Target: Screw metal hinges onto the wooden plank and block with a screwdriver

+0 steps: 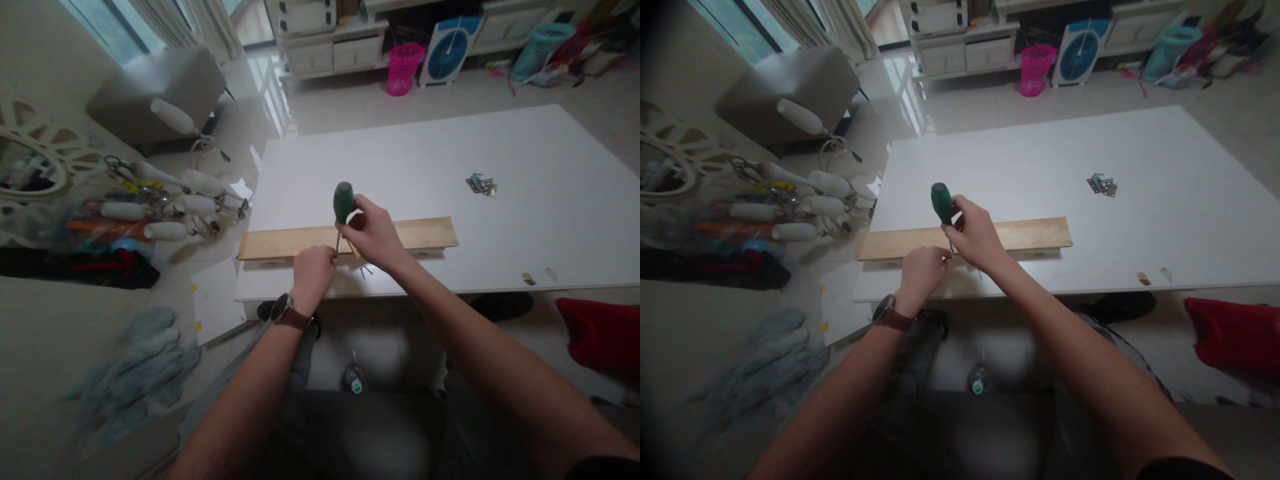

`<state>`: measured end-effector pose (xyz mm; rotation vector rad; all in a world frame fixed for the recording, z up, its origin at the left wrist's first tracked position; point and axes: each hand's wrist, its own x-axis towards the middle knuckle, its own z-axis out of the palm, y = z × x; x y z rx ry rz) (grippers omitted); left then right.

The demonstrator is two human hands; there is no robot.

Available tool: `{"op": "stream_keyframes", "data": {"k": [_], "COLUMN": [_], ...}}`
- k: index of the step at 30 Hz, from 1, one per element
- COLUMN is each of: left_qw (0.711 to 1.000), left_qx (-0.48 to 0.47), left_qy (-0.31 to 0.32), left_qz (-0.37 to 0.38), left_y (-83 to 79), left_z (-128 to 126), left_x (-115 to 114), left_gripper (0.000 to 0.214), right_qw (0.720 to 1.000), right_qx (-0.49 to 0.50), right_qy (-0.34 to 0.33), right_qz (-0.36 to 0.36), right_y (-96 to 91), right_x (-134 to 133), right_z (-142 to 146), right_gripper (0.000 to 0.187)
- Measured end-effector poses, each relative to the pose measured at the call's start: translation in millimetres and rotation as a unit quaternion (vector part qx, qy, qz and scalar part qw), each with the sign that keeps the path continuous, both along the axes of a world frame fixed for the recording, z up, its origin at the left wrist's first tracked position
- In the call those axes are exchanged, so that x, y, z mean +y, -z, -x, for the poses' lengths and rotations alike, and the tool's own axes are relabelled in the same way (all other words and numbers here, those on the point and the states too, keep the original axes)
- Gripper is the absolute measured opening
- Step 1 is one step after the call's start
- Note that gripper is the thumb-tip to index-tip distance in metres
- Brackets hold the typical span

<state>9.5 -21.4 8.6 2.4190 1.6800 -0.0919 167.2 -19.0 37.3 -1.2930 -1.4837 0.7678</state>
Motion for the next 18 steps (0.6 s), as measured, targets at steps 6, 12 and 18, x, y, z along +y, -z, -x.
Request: {"op": "stream_keyframes", "data": {"k": [6,12,18], "left_qw": [1.000,1.000,1.000], "left_qx": [0.008,-0.006,-0.003], "left_qy": [-0.007,-0.002,-0.007], "left_qz": [0.009,0.005,0.018], "left_y": [-0.2,1.0,-1.3], "left_z": [-1.2,0.6,0.6], "left_x": [0.7,0.8,0.8], "left_gripper": [0.038,0.039,0.038], "right_qw": [0.997,1.000,0.999], "right_qx": [-0.052,-0.007,-0.037], "right_qy": [0.044,0.005,0.011], "right_qz": [-0.019,0.014,-0.004], "right_y": [1.2,-3.7,-3.5], "right_x": [-0.6,-2.5,-2.9], "right_z": [1.0,0.5,0.4], "right_gripper": [0.027,0.019,0.025]}}
